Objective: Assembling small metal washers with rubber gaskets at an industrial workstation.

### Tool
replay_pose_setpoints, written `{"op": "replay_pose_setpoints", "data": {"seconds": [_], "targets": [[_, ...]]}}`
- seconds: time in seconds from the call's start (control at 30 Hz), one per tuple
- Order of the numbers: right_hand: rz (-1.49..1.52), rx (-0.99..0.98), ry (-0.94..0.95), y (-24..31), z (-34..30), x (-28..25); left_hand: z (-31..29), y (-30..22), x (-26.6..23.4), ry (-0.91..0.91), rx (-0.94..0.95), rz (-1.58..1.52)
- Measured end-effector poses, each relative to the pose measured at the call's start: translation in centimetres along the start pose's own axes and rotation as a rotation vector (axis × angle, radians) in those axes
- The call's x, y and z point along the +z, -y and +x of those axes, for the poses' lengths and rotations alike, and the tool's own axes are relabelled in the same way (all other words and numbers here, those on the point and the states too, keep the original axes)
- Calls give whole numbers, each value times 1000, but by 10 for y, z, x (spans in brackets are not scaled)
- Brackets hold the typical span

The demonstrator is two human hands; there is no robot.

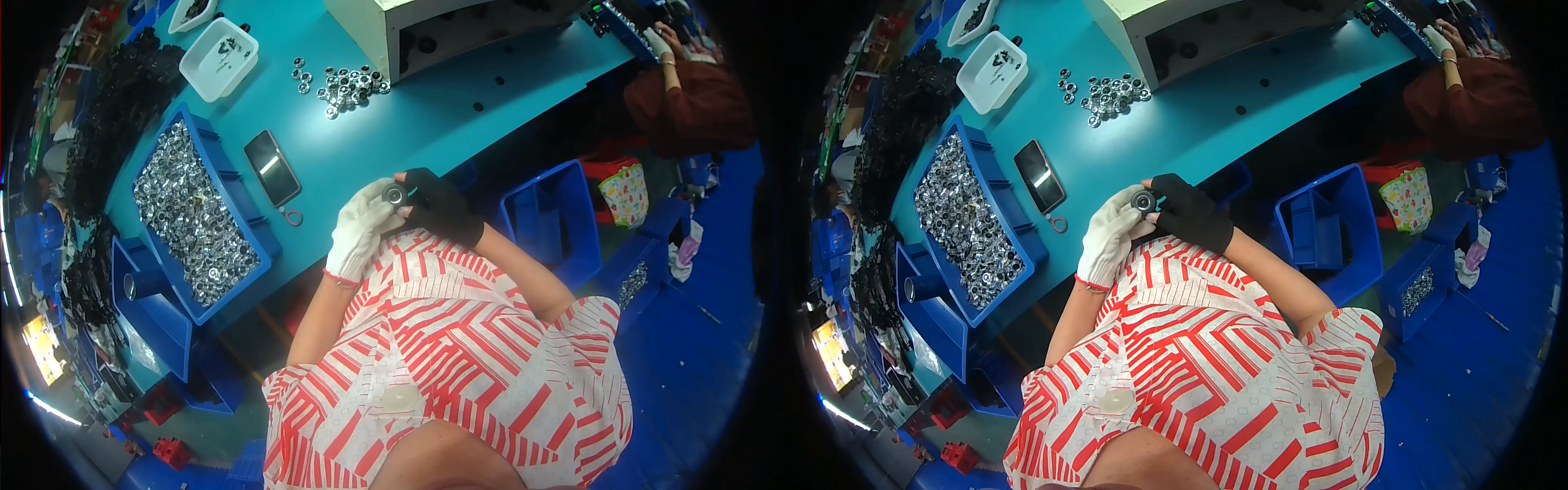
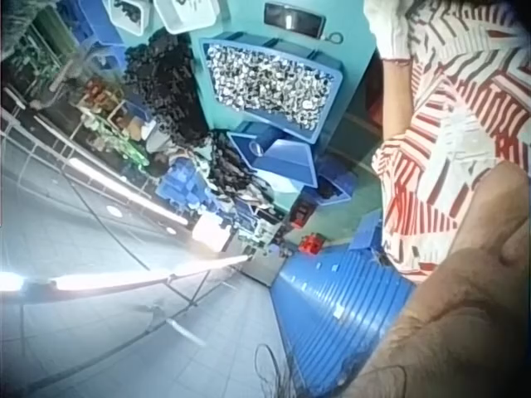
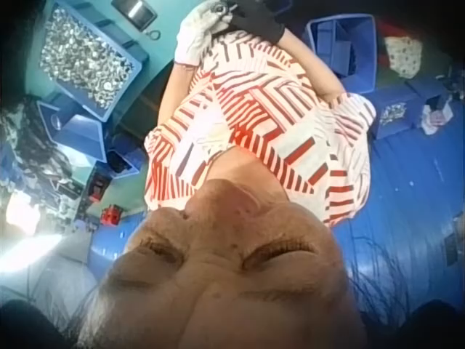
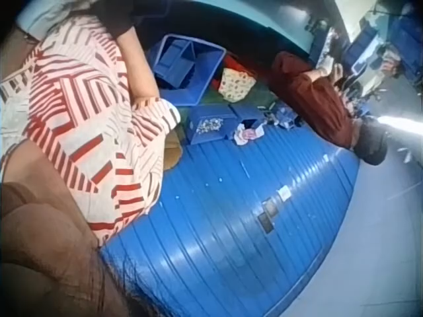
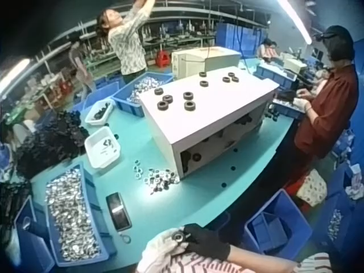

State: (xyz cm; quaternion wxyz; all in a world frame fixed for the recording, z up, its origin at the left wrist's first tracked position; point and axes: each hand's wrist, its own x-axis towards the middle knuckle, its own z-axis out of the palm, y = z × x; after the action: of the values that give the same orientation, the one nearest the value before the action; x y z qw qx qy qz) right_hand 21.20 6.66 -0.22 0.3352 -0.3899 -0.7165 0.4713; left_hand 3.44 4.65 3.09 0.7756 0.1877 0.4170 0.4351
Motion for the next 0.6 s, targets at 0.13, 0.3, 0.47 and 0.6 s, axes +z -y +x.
{"op": "replay_pose_setpoints", "data": {"seconds": [0.13,0.3,0.47,0.6], "targets": [[-10,66,98,-1,0,-1,-2,1,0,2,-5,-22],[-14,93,109,-3,0,1,-1,5,-4,-13,-23,-20],[-30,129,84,-7,-6,0,2,12,-13,45,-42,-23],[2,366,52,-50,-37,-1,9,33,-37,-164,-33,156]]}}
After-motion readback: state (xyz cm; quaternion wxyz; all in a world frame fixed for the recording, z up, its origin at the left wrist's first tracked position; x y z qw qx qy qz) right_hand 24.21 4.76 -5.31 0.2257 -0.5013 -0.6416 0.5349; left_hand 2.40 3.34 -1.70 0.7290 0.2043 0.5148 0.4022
